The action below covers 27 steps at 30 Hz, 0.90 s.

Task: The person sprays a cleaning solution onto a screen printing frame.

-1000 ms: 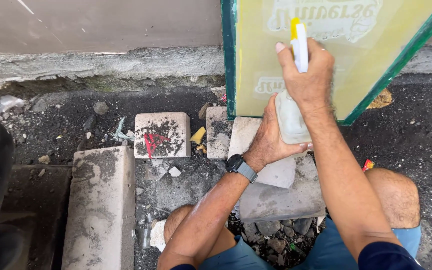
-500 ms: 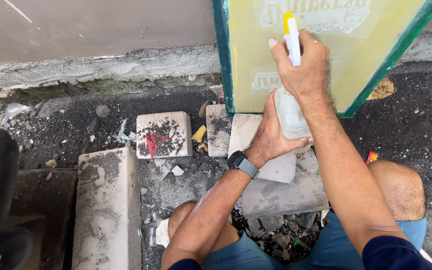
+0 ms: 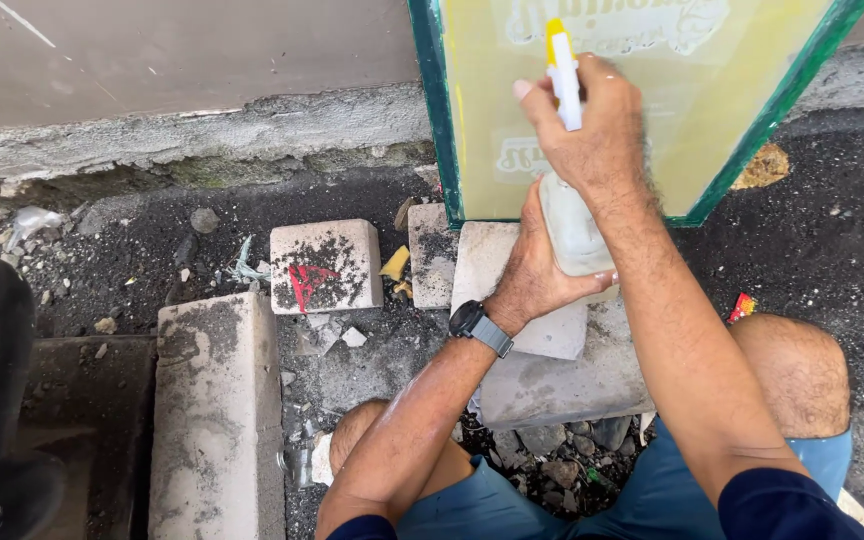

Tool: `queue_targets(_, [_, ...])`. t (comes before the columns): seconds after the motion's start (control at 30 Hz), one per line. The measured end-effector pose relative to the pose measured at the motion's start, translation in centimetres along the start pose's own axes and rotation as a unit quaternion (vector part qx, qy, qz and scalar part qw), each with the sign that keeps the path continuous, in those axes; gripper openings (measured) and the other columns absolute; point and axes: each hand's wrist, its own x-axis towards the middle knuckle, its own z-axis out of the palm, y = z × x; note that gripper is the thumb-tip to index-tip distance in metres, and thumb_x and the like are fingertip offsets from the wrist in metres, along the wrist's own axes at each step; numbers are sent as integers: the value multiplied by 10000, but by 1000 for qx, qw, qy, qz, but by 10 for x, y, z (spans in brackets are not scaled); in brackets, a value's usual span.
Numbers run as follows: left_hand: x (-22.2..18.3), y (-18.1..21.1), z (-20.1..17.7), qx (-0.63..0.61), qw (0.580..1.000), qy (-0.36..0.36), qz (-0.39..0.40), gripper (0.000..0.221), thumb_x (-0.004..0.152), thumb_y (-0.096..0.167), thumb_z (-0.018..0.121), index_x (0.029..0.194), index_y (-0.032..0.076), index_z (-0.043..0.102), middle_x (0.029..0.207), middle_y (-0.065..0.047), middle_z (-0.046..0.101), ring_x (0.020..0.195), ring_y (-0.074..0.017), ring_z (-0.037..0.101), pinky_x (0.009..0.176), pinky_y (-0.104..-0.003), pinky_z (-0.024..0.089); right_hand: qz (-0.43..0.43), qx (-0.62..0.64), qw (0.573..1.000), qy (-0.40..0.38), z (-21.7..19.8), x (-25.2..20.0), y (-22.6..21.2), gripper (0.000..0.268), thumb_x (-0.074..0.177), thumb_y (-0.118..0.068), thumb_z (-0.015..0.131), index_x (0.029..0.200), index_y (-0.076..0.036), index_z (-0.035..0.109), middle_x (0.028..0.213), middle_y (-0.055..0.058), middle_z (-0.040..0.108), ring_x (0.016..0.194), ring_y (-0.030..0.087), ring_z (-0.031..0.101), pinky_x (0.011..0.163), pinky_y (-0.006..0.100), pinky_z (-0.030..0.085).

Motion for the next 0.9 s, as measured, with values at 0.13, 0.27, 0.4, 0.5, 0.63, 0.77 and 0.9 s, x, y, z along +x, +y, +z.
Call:
queue_targets(0.13, [1, 6, -4, 29, 999, -6, 14, 1474, 607, 451, 970, 1594, -56, 1, 1584, -341, 293, 1498, -445, 366, 1253, -474, 345, 133, -31, 991, -4, -4, -5, 1, 364, 990, -329, 828, 882, -15, 679, 741, 88, 679, 681, 234, 690, 642, 398, 527])
queue_targets(0.27, [-2, 3, -2, 8, 1000, -17, 2, 1437, 637, 455, 946, 1613, -58, 25, 1586, -320, 315, 1504, -429, 389, 1264, -468, 357, 82, -9, 997, -2, -5, -4, -4, 382, 974, -329, 818, 942, 19, 662, 798, 118, 683, 722, 240, 682, 669, 386, 533])
queue_targets(0.4, [-3, 2, -2, 21, 1000, -15, -13, 1429, 638, 460, 949, 1606, -56, 32, 1582, -318, 307, 1502, -433, 376, 1264, -470, 348, 167, -15, 984, -58, -2, -7, -1, 405, 984, -366, 826, 956, 9, 676, 817, 118, 692, 736, 219, 681, 699, 368, 543])
queue_targets(0.5, [-3, 4, -1, 8, 1000, -20, -15, 1460, 624, 470, 951, 1598, -64, 2, 1581, -324, 284, 1498, -432, 363, 1257, -471, 336, 109, 25, 993, -39, -2, -10, 10, 367, 987, -325, 823, 1045, 10, 683, 904, 102, 718, 819, 191, 711, 748, 346, 570])
queue_targets(0.63, [0, 3, -4, 23, 999, -27, -10, 1454, 622, 443, 942, 1618, -63, 10, 1601, -312, 298, 1509, -429, 370, 1271, -469, 338, 145, -7, 989, -12, -6, -10, -2, 353, 1014, -326, 806, 995, 7, 691, 850, 96, 707, 774, 189, 692, 726, 364, 550])
queue_targets(0.77, [1, 4, -3, 30, 999, -32, -3, 1470, 611, 460, 957, 1605, -66, 11, 1597, -322, 283, 1507, -441, 359, 1266, -477, 331, 68, 28, 997, 19, -10, -8, -4, 341, 989, -285, 778, 1013, 37, 668, 844, 118, 673, 758, 215, 666, 675, 392, 529])
queue_targets(0.9, [-1, 0, 4, 24, 999, -22, -18, 1452, 614, 442, 948, 1609, -61, 19, 1588, -321, 297, 1498, -437, 368, 1260, -477, 339, 149, -18, 989, -14, -8, -8, 2, 393, 1004, -344, 809, 862, 0, 683, 713, 95, 659, 633, 217, 647, 597, 404, 494])
